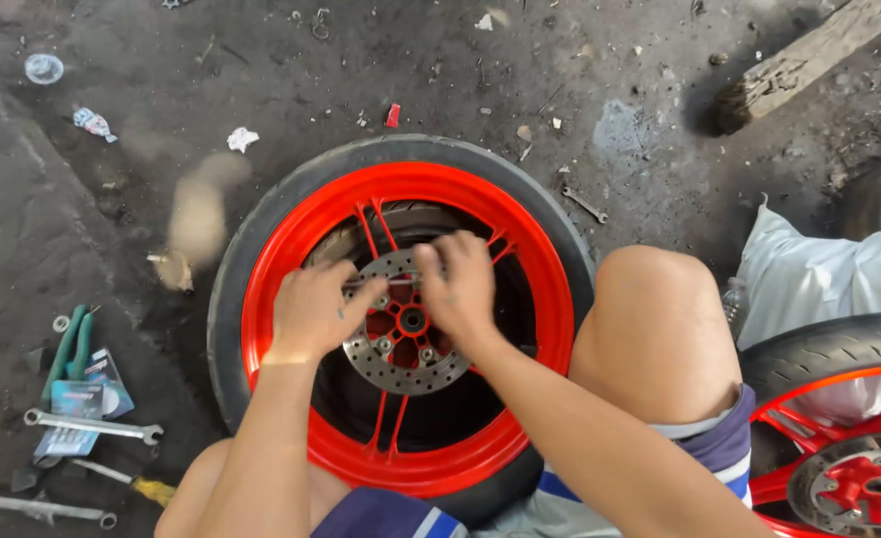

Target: Repairing a motorcycle wheel by working on the brake disc assembly using a socket wrench, a hammer, and a metal rod

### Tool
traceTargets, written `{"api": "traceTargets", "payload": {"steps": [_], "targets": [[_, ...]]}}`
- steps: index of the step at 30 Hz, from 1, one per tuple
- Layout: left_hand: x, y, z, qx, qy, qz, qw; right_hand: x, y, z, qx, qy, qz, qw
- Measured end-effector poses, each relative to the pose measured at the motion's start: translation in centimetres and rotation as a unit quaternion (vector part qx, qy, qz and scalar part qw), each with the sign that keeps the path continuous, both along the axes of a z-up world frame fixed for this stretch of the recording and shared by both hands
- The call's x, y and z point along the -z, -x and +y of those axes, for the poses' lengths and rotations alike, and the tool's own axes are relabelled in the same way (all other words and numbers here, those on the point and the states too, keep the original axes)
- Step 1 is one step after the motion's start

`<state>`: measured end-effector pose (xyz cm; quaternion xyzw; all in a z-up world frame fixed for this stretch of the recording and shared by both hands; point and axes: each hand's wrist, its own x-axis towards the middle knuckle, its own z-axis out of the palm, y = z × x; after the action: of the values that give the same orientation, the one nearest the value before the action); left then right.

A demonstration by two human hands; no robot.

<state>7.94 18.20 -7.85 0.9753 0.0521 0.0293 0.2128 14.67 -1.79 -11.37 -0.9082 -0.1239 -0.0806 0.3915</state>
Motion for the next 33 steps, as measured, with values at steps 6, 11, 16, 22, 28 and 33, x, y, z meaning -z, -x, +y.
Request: {"api": "traceTargets", "payload": {"steps": [6,11,16,22,28,33], "targets": [[0.6,-1.0,1.3,0.013,0.079,0.147,0.986,1.1,-0.8,5.7,-0.108,-0.002,0.174,0.979],[-1.0,-1.3,1.7,-0.036,0.07,0.227,0.971,6.0,-1.5,5.2,-0.127,0.026,-0.041,0.991],[0.8,-0.1,0.9,-0.026,0.052,0.174,0.983,4.9,-1.8,4.6,-0.159,0.003,-0.038,0.987],[2.9,1.1,0.4,-0.033,0.005,0.203,0.979,2.5,-1.7,5.0,-0.211,-0.044,-0.055,0.975],[4.4,1.5,1.0,-0.002,-0.02,0.167,0.986,1.4,-3.6,4.3,-0.341,-0.007,-0.096,0.935],[5.7,2.5,0.5,0.006,-0.047,0.105,0.993,2.7,-3.9,3.4,-0.394,0.013,-0.129,0.91]]}}
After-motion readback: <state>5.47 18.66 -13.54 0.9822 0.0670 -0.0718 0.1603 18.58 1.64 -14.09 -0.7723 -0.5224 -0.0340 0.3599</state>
